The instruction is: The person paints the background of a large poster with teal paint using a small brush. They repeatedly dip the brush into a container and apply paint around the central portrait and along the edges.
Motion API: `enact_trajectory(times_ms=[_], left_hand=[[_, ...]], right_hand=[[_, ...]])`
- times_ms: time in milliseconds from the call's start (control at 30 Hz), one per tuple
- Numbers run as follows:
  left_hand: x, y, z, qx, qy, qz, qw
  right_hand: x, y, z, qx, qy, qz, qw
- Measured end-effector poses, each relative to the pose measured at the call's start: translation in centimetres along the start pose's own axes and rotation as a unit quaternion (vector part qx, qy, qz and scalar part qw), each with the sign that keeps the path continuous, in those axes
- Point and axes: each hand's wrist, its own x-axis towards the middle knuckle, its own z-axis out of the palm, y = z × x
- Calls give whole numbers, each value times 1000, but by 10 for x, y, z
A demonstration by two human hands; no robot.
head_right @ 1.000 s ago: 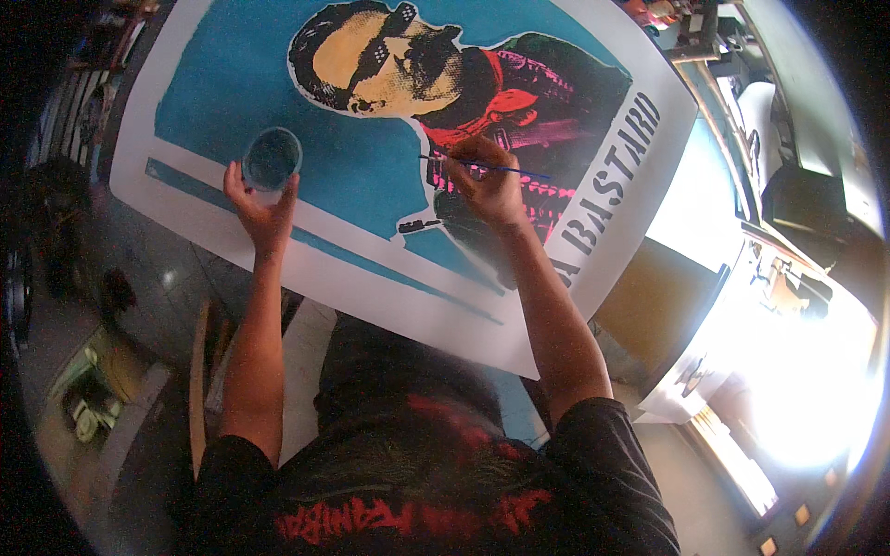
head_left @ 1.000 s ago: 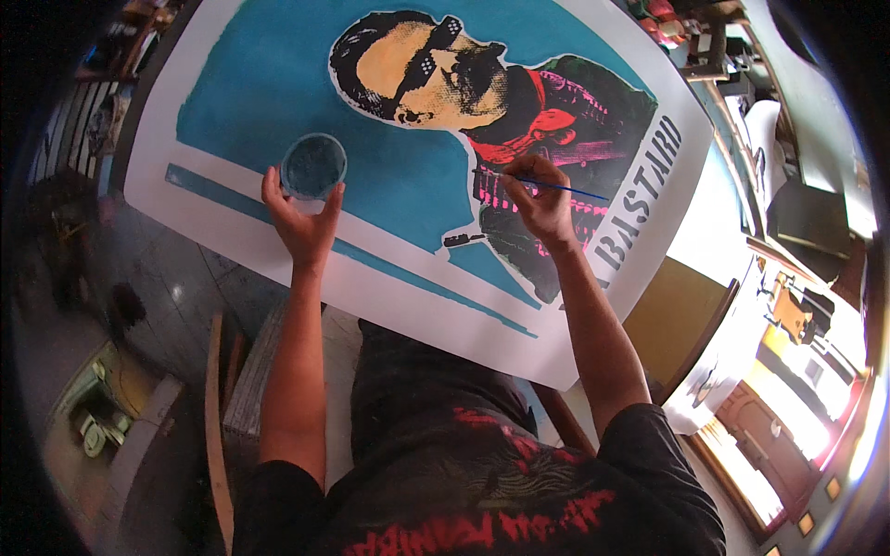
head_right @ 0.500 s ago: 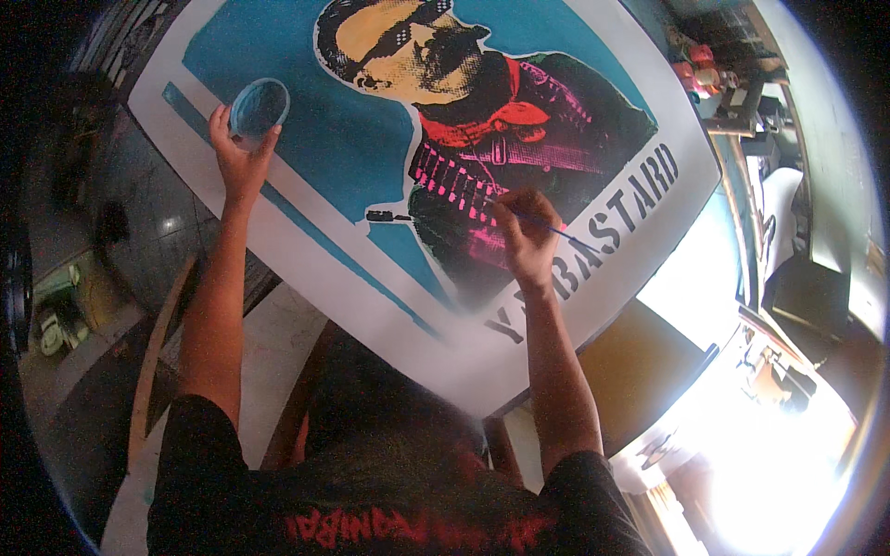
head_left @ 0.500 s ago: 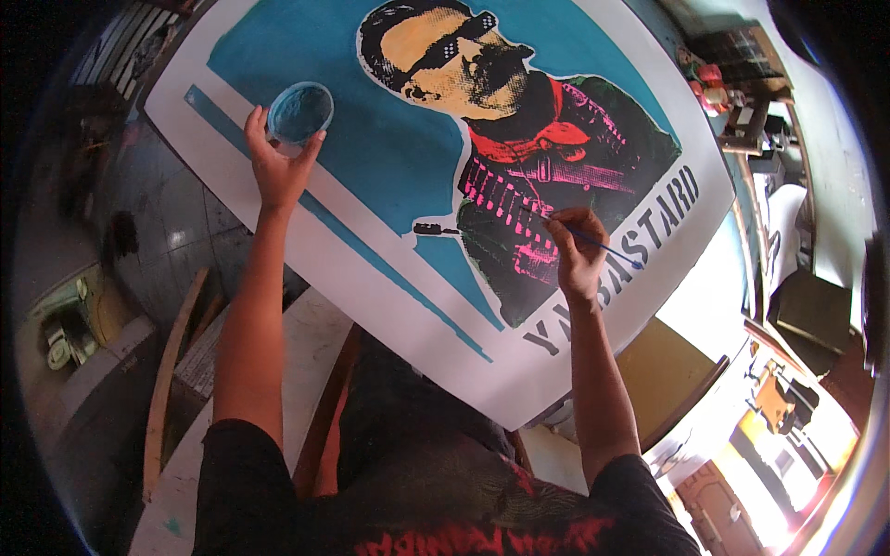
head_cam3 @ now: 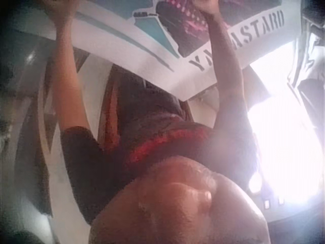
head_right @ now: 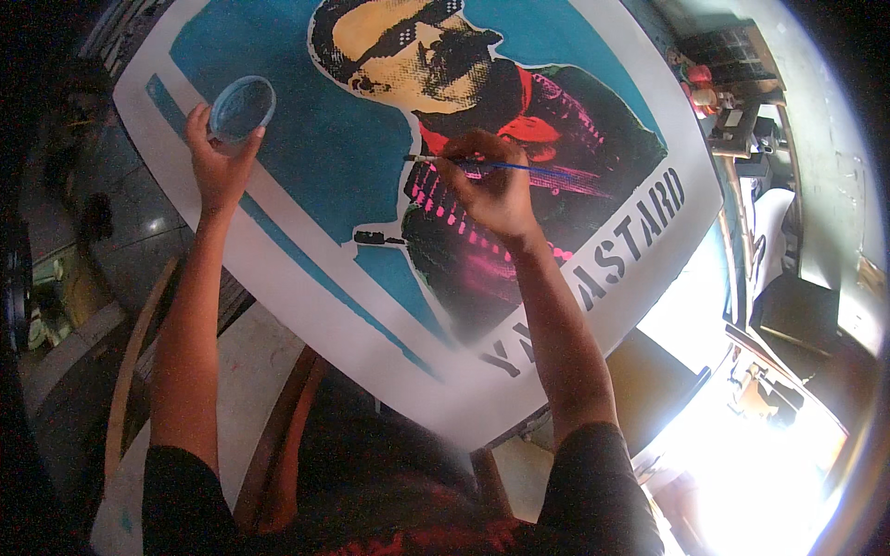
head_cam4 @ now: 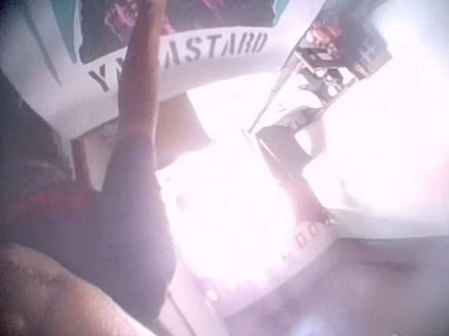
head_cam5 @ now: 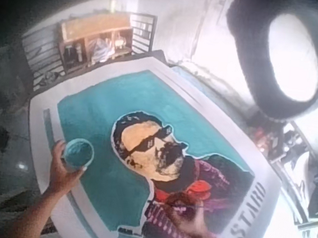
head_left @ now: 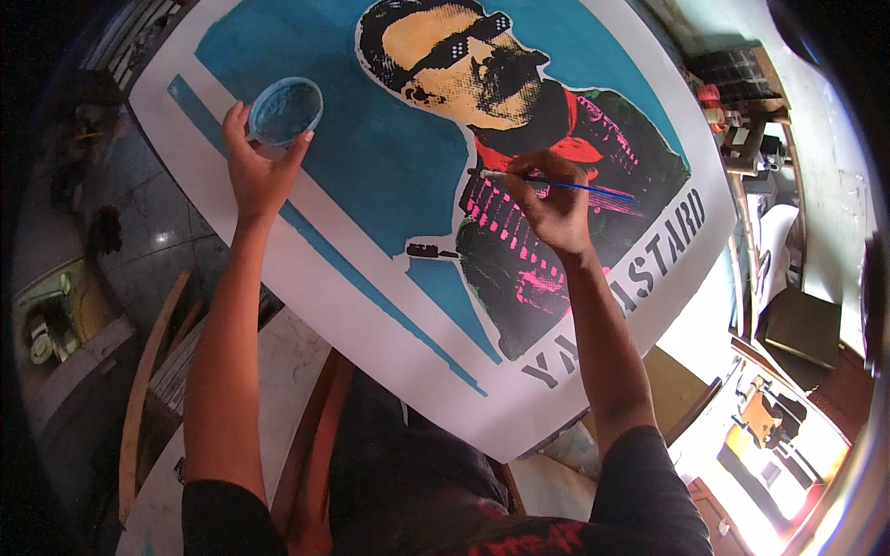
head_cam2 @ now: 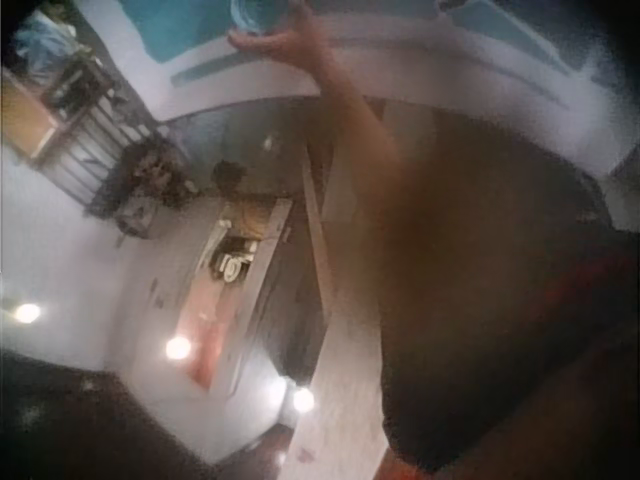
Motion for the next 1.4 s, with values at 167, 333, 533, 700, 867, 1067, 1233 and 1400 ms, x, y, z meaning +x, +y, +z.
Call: enact_trajectory(times_ms=[167,333,533,700,867,1067,1233,1400], left_hand=[[0,-2,1,11,-3,6,1000],[0,-4,0,27,-10,16,999],[-1,-4,1,30,-2,15,999],[0,-8,0,25,-4,31,999],[0,-7,2,24,1,33,999],[-1,-3,0,69,-2,32,997],[0,-8,0,57,1,35,998],[-1,-9,0,53,0,32,998]], right_hand=[[6,13,6,-32,-25,-25,999],[2,26,4,-27,-35,-17,999],[3,31,6,-38,-34,-58,997],[4,29,8,-71,-49,-79,993],[4,30,6,-92,-65,-105,988],[3,32,8,-111,-70,-108,985],[4,35,9,-104,-73,-120,985],[4,35,9,-96,-73,-122,985]])
